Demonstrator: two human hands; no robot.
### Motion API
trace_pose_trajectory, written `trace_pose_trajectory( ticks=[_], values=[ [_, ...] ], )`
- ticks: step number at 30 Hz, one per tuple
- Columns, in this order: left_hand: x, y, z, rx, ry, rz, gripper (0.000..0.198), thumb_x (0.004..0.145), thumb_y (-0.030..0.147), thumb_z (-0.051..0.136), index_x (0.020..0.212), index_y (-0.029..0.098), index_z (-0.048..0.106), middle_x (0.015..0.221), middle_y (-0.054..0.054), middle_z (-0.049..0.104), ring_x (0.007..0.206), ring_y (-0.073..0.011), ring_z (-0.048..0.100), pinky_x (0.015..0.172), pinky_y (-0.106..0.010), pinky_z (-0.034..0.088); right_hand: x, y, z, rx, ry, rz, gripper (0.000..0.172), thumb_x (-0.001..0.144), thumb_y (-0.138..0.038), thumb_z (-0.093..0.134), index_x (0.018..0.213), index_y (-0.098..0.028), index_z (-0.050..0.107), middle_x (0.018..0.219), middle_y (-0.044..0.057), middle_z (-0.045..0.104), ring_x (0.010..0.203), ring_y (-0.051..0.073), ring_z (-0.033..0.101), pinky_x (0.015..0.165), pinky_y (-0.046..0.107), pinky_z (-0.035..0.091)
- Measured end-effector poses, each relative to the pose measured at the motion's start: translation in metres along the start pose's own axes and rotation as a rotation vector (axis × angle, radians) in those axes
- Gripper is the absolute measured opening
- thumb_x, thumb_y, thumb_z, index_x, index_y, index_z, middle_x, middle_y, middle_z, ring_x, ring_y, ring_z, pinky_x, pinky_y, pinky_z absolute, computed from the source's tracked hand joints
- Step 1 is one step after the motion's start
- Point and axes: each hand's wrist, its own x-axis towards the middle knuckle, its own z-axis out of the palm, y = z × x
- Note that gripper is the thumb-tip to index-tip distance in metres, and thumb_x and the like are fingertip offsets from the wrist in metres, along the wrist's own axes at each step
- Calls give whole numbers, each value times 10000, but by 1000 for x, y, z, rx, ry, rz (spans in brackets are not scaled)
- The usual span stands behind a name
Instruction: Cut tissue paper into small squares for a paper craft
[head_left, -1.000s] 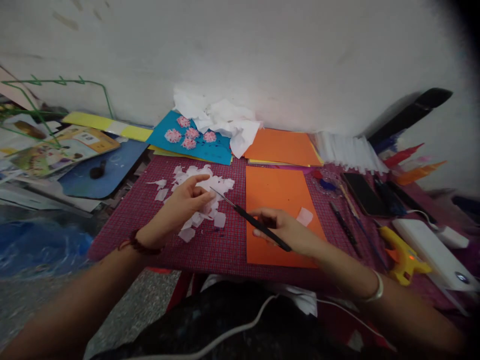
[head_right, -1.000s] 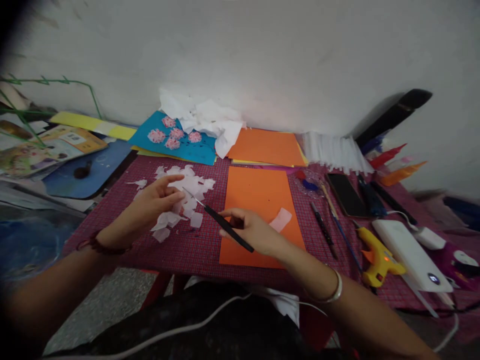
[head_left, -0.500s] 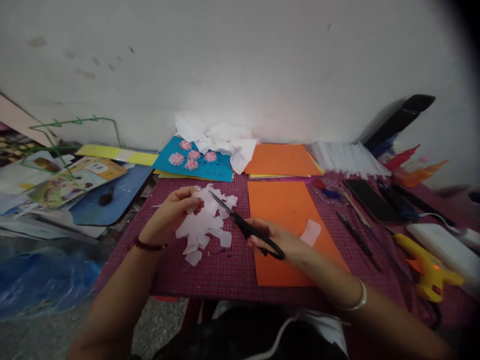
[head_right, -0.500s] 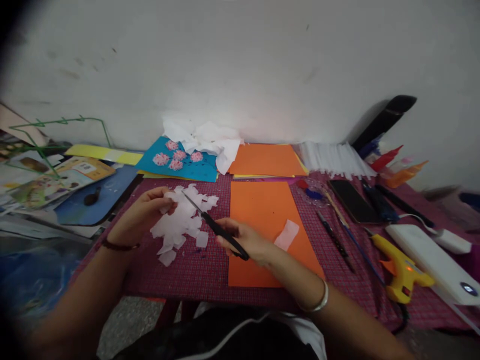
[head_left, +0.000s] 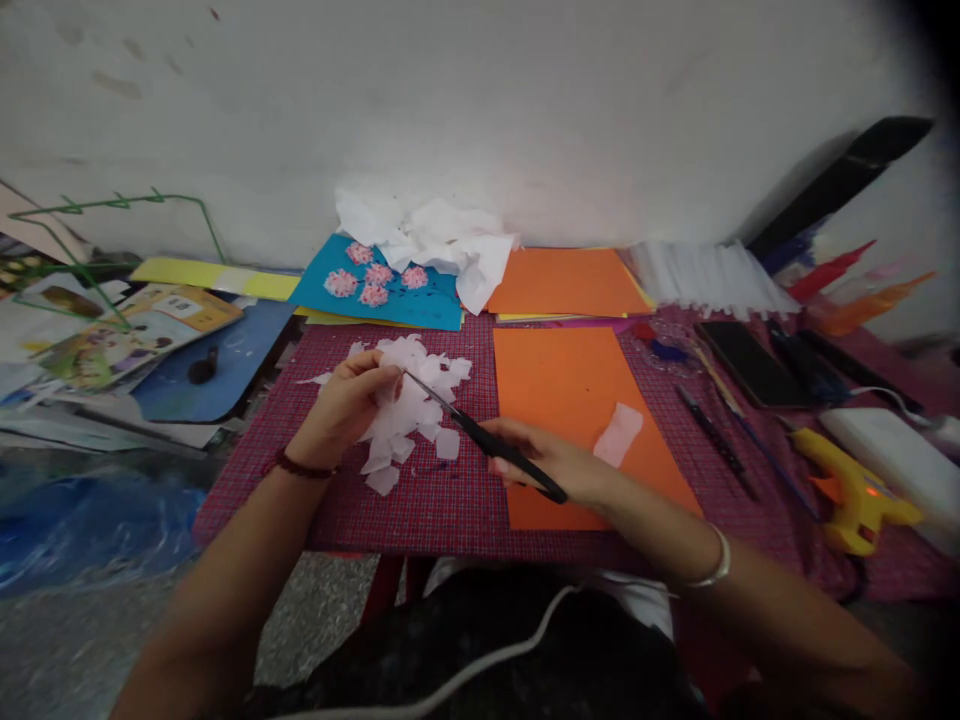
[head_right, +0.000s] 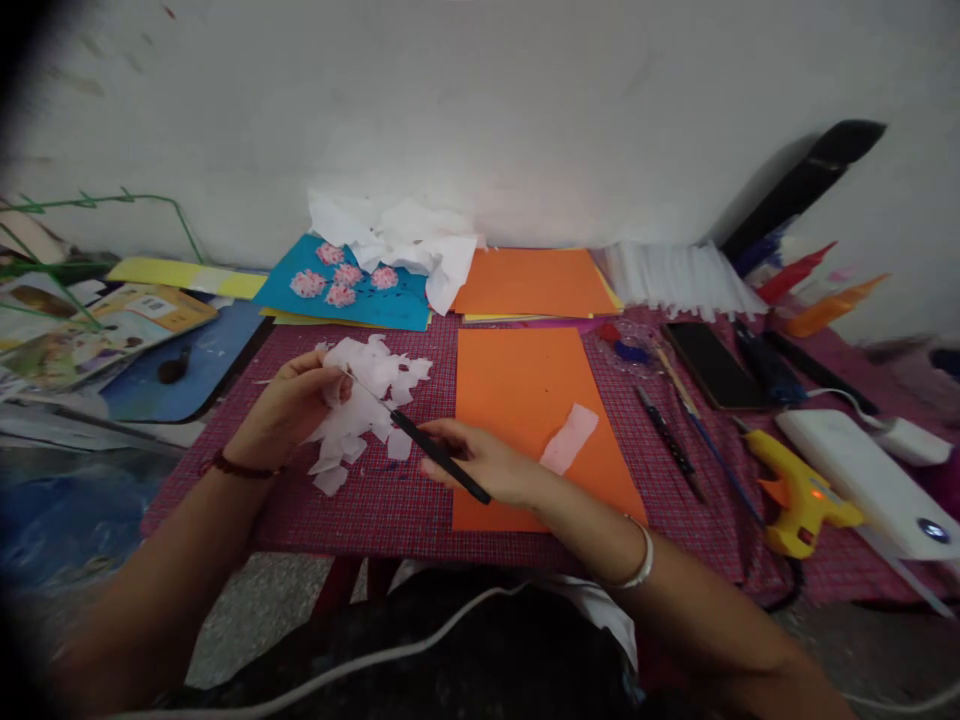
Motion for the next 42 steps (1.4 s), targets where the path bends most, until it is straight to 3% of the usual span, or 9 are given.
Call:
trace_pose_trajectory(
  ticks=[7, 17, 24, 31, 34, 39, 42],
  values=[
    [-2, 1, -5, 28, 27, 52, 201, 642, 248, 748, 550, 172, 586, 516, -3, 560, 486, -96, 474, 516, -240, 347, 4, 3, 4, 10, 77, -14, 635, 802, -587, 745, 1233, -145, 597, 849, 2, 511, 708, 125, 449, 635, 279, 396],
    [-17, 1, 9, 127, -37, -21, 238, 670, 281, 763, 551, 168, 590, 514, 17, 520, 464, -79, 404, 472, -233, 283, 13, 9, 8, 57, 87, 8, 608, 770, -549, 775, 1216, -166, 620, 786, -16, 503, 639, 105, 422, 576, 272, 368],
    [-19, -2, 11, 133, -55, -46, 220, 696, 277, 754, 587, 174, 594, 522, 26, 519, 462, -81, 406, 459, -231, 283, 14, 13, 8, 41, 78, -8, 557, 799, -512, 767, 1213, -162, 642, 852, 11, 575, 689, 120, 468, 611, 276, 400],
    [-17, -2, 11, 153, -59, -67, 261, 676, 288, 754, 536, 165, 571, 504, 18, 505, 458, -75, 399, 468, -226, 286, 14, 14, 11, 10, 108, -63, 430, 802, -407, 759, 1145, -171, 652, 933, 15, 629, 821, 146, 550, 753, 303, 459],
    [-15, -3, 10, 146, -80, -89, 261, 671, 283, 750, 533, 161, 565, 499, 9, 511, 455, -74, 416, 461, -219, 303, 13, 14, 11, -1, 120, -53, 416, 785, -412, 775, 1098, -167, 655, 864, -1, 605, 754, 130, 524, 684, 286, 438],
    [-9, 0, 6, 31, -85, -232, 338, 703, 455, 743, 593, 175, 589, 530, -16, 560, 460, -107, 475, 437, -231, 374, 13, 16, 8, 65, 145, 53, 439, 806, -472, 752, 1105, -176, 628, 683, -47, 503, 539, 85, 429, 503, 260, 351],
    [-9, 3, 1, 36, -80, -248, 294, 643, 383, 806, 620, 170, 604, 556, -11, 579, 477, -101, 492, 434, -212, 369, 14, 19, 6, 144, 193, 83, 413, 802, -491, 743, 1041, -186, 601, 675, -48, 495, 512, 79, 430, 474, 255, 335]
  ],
)
